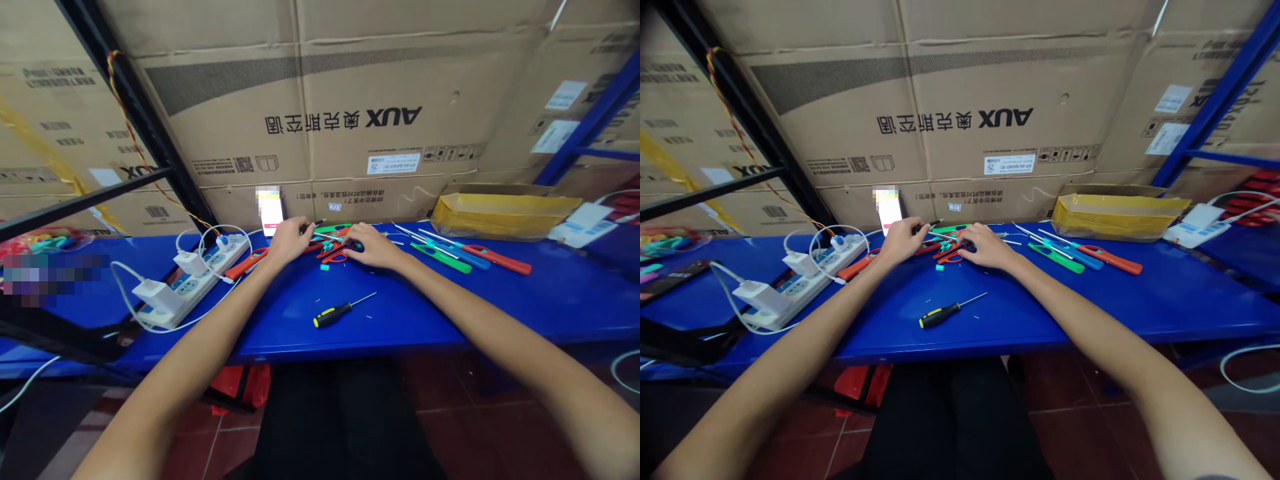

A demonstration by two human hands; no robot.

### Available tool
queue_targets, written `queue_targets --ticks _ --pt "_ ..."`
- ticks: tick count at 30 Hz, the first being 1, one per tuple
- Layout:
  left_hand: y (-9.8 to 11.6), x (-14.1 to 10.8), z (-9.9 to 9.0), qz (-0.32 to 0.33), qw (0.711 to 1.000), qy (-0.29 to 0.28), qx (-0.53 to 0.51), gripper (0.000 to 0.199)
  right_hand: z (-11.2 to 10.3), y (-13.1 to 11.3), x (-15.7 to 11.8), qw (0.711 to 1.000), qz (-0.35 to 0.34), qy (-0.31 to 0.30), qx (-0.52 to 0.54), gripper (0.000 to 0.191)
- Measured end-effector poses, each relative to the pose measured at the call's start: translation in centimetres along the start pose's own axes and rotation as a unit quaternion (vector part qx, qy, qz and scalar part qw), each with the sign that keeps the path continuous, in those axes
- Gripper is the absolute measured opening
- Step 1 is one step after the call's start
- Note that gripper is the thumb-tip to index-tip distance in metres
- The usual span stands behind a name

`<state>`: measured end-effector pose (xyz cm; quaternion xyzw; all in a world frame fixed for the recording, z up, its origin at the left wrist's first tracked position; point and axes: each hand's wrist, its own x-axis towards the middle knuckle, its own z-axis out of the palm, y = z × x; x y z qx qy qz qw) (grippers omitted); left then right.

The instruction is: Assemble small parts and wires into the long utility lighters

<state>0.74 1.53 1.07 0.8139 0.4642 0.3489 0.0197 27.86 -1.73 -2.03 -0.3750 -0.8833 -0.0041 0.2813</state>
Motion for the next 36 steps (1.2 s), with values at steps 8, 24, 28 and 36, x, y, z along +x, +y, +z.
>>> queue_targets --ticks 8,24,28,36 --pt "0.8 0.0 -1.3 0.036 0.98 -0.002 -0.198 0.026 -0.3 -1.7 0.4 0.994 0.053 0.096 -0.001 0.049" --pt "0.6 -0.4 0.3 0.04 0.966 -0.077 -0.245 0.028 -0.5 -0.2 0.6 0.997 0.032 0.068 -0.014 0.029" --pt "0.0 -0.4 0.6 0.016 0.957 -0.095 -0.274 0.05 -1.1 0.1 0.7 0.992 0.062 0.112 0.007 0.031" --pt "0.6 -0.6 1.1 0.025 0.939 -0.192 -0.284 0.027 -1.7 -0.1 0.7 0.978 0.096 0.184 0.025 0.034"
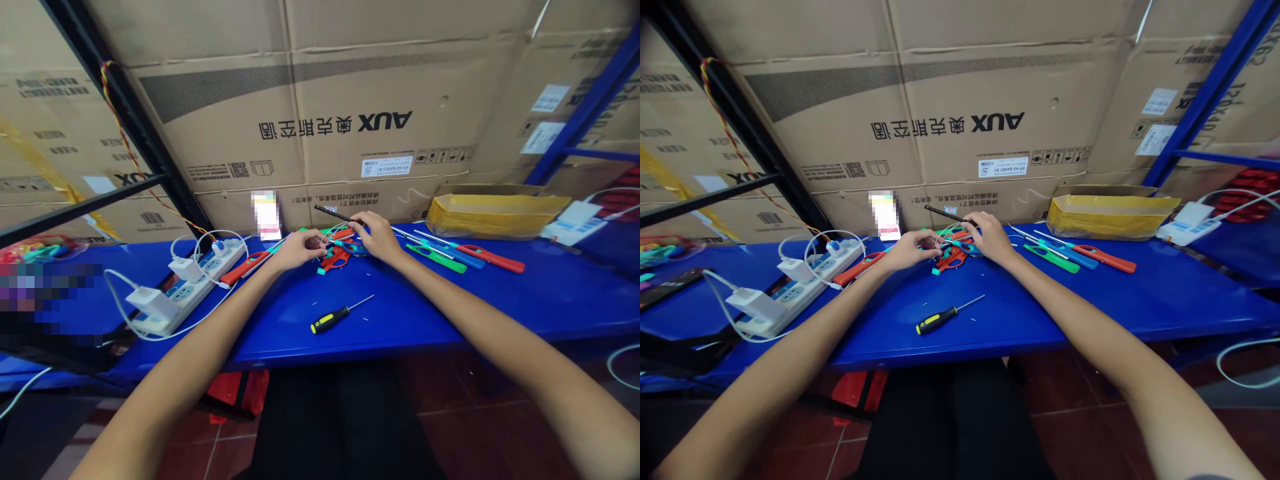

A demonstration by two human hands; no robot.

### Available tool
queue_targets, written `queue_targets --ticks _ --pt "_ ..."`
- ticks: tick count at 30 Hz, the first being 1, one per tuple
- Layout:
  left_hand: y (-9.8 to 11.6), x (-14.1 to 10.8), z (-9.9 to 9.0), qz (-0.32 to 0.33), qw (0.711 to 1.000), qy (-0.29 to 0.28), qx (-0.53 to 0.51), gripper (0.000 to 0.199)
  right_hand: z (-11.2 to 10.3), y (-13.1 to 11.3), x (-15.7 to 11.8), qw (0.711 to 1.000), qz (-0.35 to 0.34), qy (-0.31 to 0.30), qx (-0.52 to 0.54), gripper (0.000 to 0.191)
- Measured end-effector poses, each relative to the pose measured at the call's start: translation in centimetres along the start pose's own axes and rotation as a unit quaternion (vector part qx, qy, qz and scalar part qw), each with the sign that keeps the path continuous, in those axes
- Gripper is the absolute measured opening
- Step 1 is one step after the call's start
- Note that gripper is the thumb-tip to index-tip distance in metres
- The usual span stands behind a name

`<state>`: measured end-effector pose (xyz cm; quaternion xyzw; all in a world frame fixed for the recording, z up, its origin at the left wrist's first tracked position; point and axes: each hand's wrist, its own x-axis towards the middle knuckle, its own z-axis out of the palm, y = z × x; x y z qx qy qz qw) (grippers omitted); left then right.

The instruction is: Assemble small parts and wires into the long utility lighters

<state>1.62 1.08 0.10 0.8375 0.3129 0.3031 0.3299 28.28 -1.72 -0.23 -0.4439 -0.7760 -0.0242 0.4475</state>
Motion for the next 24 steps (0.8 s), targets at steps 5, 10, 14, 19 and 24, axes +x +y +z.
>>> queue_targets --ticks 5,10,14,19,24 --pt "-0.1 0.1 -0.4 0.004 0.999 0.008 0.035 0.024 -0.3 -0.2 0.0 1.0 0.013 0.028 0.007 0.034" --pt "-0.1 0.0 -0.9 0.015 0.995 0.02 0.095 0.031 -0.4 -0.1 0.0 0.999 0.023 0.045 0.008 0.035" --pt "0.1 0.0 -0.9 0.026 0.992 0.017 0.124 0.033 -0.4 -0.1 0.0 0.997 0.019 0.065 0.024 0.03" --pt "0.2 0.1 -0.4 0.035 0.995 0.01 0.097 0.033 -0.1 0.0 0.0 0.996 -0.004 0.085 0.019 0.028" --pt "0.1 0.0 -0.1 0.008 1.0 -0.01 0.012 0.027 0.6 0.4 -0.2 0.999 -0.01 0.05 -0.007 0.026"
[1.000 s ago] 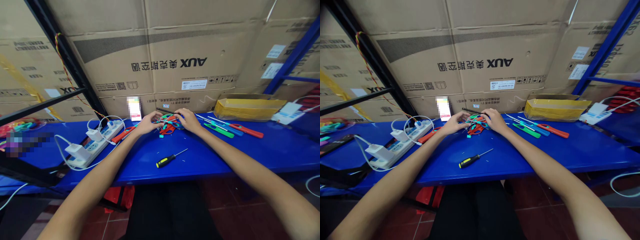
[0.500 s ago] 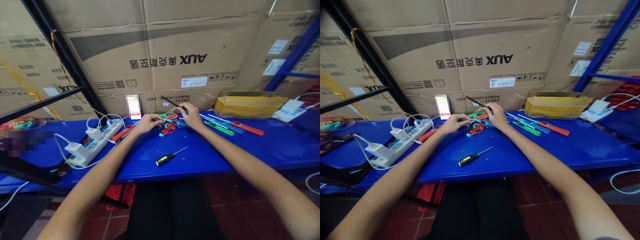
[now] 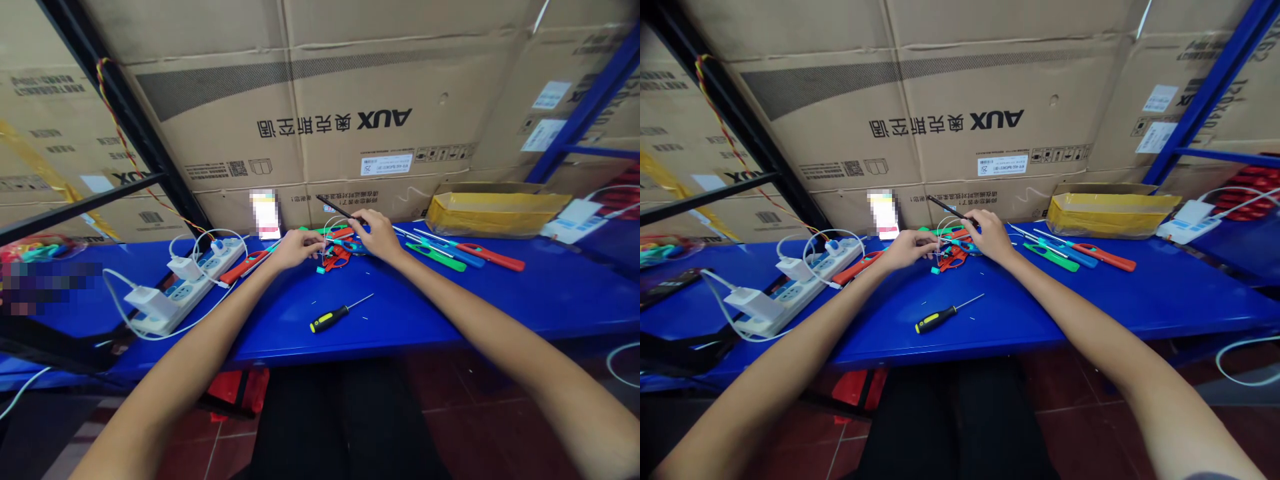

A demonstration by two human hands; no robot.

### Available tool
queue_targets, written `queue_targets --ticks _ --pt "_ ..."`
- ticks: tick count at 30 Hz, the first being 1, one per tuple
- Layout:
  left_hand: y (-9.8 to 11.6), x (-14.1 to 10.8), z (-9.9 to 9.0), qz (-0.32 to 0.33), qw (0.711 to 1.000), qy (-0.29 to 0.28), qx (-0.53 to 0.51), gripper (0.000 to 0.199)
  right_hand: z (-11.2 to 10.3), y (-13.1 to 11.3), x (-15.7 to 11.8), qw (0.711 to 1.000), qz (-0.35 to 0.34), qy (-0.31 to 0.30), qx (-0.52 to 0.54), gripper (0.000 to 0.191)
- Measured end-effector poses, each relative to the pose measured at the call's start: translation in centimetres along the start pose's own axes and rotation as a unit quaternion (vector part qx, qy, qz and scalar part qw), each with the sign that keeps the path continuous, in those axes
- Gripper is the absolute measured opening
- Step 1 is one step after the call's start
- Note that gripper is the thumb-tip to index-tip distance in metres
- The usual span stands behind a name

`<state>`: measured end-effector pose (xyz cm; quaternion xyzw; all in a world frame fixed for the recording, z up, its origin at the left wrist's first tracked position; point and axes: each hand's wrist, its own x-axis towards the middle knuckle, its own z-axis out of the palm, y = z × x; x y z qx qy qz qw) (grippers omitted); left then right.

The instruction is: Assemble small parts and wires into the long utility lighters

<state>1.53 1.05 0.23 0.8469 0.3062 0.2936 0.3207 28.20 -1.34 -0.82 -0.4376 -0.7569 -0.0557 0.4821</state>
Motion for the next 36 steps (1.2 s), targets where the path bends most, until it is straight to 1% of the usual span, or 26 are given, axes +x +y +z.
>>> queue_targets --ticks 3,6,8,12,15,18,21,23,27,32,34,36 --pt "0.1 -0.1 -0.1 -0.006 1.0 -0.002 -0.028 0.023 0.5 0.3 -0.3 0.998 0.006 -0.059 -0.012 0.024" --pt "0.2 -0.1 -0.1 -0.009 0.999 0.001 -0.038 0.022 0.9 0.3 -0.6 0.993 -0.008 -0.117 -0.014 0.021" --pt "0.3 -0.1 0.0 -0.007 0.999 0.0 -0.046 0.022 1.0 0.2 -0.8 0.99 -0.016 -0.141 -0.02 0.02" --pt "0.2 0.0 0.1 -0.014 0.996 -0.006 -0.084 0.024 1.1 -0.3 -0.9 0.985 -0.025 -0.169 -0.035 0.021" --pt "0.0 0.1 0.1 -0.021 0.994 -0.002 -0.11 0.023 1.3 -0.5 -1.0 0.982 -0.024 -0.181 -0.039 0.018" --pt "-0.2 0.2 0.1 -0.032 0.991 0.002 -0.129 0.019 1.5 -0.7 -1.1 0.982 -0.005 -0.185 -0.047 0.016" --pt "-0.3 0.3 0.2 -0.046 0.989 0.012 -0.143 0.017 1.6 -0.9 -1.1 0.982 0.01 -0.183 -0.048 0.023" --pt "0.0 0.2 0.2 -0.058 0.985 0.018 -0.164 0.021 1.5 -1.0 -1.1 0.982 0.01 -0.185 -0.049 0.028" --pt "0.7 -0.1 0.1 -0.094 0.974 -0.002 -0.204 0.027 1.3 -1.1 -0.9 0.98 0.007 -0.189 -0.066 0.035" --pt "1.1 -0.2 0.2 -0.09 0.972 -0.013 -0.215 0.019 0.7 -0.9 -0.7 0.978 0.024 -0.185 -0.091 0.044" --pt "1.0 -0.2 0.3 -0.092 0.972 -0.012 -0.215 0.016 0.5 -0.9 -0.6 0.98 0.029 -0.18 -0.081 0.047" --pt "0.8 -0.2 0.4 -0.095 0.973 -0.011 -0.211 0.015 0.5 -0.9 -0.6 0.984 0.033 -0.165 -0.057 0.045"
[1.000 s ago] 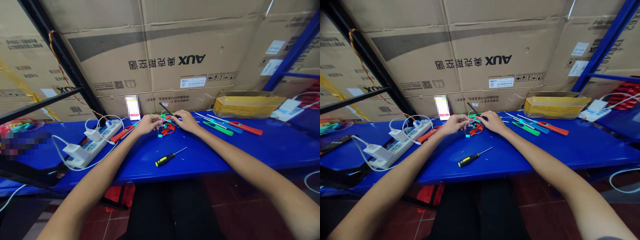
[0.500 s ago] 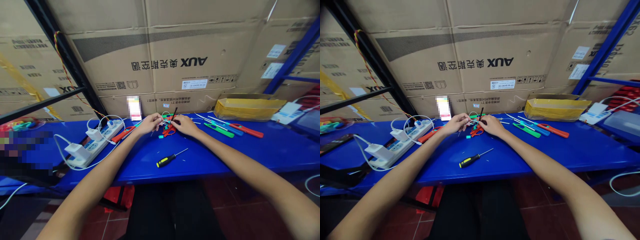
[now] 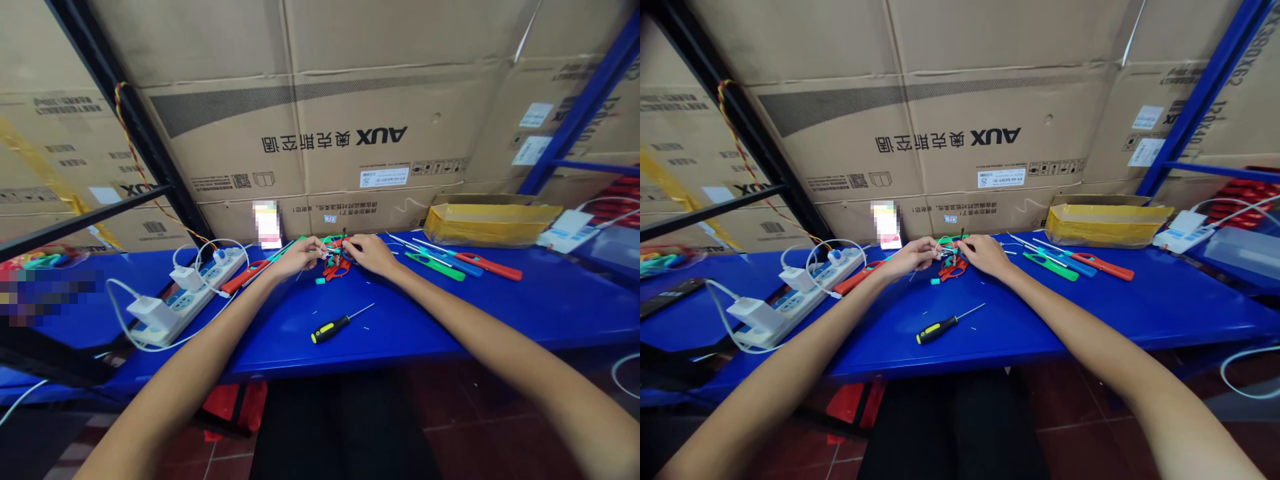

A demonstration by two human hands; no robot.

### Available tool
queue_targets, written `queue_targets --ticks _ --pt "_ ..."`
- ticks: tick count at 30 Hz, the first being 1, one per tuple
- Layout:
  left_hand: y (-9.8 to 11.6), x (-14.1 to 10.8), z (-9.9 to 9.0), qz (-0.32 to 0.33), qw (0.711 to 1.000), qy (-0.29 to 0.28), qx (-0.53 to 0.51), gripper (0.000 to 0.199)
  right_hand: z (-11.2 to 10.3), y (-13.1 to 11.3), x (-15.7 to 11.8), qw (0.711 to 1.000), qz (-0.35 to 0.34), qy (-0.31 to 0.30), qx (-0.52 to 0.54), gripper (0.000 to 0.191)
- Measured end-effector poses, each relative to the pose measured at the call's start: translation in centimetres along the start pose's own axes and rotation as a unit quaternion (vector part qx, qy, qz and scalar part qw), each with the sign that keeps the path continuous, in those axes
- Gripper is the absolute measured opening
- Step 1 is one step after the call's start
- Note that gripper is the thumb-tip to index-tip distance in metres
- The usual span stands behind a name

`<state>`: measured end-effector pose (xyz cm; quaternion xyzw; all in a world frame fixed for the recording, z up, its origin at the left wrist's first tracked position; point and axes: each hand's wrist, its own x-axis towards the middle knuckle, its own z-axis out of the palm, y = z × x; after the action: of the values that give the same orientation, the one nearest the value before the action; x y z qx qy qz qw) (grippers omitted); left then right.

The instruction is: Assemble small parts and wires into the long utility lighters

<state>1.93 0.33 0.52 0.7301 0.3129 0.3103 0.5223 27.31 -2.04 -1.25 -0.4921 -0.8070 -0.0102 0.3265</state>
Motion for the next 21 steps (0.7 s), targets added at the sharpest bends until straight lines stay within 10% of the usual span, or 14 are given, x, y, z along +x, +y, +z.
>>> queue_targets --ticks 9,21 --pt "-0.59 0.47 -0.37 0.009 0.999 0.0 0.035 0.022 0.65 -0.84 -0.4 0.992 -0.09 -0.026 0.078 0.01" --pt "-0.63 0.38 -0.93 0.011 0.998 0.013 0.054 0.018 0.61 -0.28 -0.15 0.989 -0.072 -0.027 0.128 0.01"
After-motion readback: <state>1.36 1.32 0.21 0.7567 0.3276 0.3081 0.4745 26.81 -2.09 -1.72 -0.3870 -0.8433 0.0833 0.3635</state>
